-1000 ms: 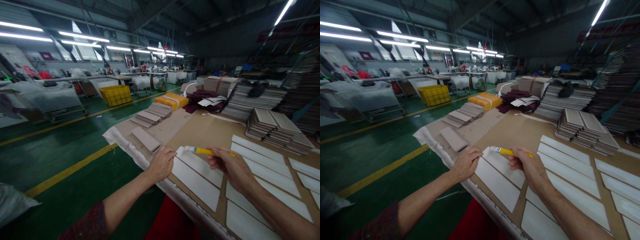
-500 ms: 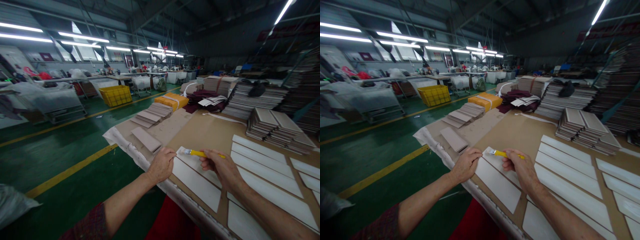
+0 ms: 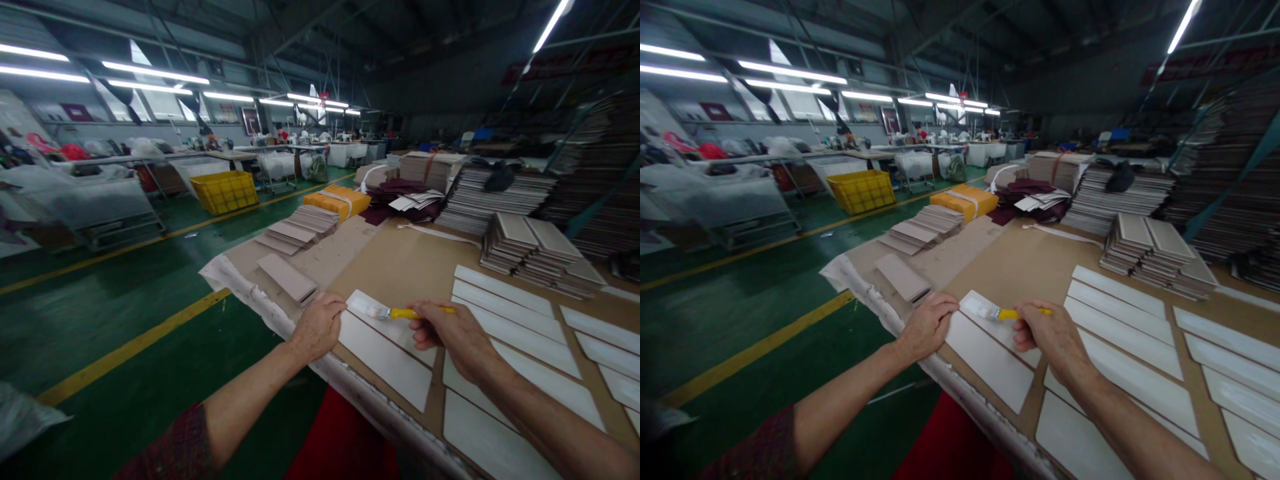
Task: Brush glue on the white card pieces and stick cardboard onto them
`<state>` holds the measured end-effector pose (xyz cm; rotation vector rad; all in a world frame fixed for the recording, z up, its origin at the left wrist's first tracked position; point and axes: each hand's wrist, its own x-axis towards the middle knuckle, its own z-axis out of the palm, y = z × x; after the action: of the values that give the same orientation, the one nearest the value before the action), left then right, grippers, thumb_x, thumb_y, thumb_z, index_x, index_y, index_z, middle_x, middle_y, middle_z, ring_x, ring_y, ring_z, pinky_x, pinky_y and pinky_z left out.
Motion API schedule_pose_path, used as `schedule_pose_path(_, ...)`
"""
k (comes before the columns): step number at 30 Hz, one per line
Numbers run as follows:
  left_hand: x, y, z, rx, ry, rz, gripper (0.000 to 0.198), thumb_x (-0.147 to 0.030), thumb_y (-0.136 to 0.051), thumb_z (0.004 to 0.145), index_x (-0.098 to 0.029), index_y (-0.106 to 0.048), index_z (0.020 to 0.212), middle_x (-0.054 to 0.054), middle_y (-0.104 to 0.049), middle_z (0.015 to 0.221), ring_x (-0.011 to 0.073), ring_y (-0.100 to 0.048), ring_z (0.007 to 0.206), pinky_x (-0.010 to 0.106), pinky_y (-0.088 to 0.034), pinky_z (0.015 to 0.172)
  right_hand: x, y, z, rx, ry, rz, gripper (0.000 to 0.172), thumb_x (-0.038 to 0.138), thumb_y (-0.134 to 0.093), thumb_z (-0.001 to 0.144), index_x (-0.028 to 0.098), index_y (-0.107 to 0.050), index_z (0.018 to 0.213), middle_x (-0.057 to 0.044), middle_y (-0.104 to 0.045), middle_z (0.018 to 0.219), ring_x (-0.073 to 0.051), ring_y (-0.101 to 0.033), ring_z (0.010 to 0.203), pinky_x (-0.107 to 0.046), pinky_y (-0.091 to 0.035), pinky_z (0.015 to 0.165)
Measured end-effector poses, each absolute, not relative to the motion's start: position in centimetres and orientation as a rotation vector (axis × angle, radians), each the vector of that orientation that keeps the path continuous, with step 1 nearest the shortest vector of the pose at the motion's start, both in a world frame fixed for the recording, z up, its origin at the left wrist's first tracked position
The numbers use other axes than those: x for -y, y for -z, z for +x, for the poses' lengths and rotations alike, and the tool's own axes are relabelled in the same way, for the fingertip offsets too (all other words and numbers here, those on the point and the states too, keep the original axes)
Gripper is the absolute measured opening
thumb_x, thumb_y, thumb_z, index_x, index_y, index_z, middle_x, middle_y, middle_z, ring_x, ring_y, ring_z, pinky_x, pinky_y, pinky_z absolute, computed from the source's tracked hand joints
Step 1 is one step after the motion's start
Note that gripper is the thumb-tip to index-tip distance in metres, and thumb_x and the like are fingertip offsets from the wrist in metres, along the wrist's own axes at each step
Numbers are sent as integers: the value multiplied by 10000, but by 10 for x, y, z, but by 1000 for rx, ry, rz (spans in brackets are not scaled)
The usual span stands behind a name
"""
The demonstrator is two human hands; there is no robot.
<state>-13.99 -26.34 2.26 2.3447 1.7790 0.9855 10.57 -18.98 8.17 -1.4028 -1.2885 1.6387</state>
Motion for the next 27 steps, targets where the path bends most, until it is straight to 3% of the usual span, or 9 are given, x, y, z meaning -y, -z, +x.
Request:
schedule_pose_path(8,263,-23,-141,-1778,-959,2346,298,-32,-447,836,-145,-684,978,97,-677,1020,246,-598,985,436,-501,931,195,-97,142,1276,-1606,-1523,187,223,-568,765,108,-679,863,-42,-637,617,-145,-568,467,-233,-519,414)
schedule_pose_path(17,262,-22,-142,-1782,-962,2400,301,-31,-453,836,-156,-687,978,89,-681,1010,238,-617,967,438,-512,913,206,-98,177,1263,-1574,-1545,253,354,-695,664,125,-700,772,-59,-638,638,-142,-554,477,-243,-525,424)
schedule_pose_path(27,263,-24,-140,-1767,-989,2406,278,-43,-465,836,-149,-681,975,96,-676,994,246,-614,964,437,-502,923,209,-102,205,1300,-1456,-1601,408,454,-757,548,136,-728,802,-73,-657,655,-156,-554,476,-255,-513,413)
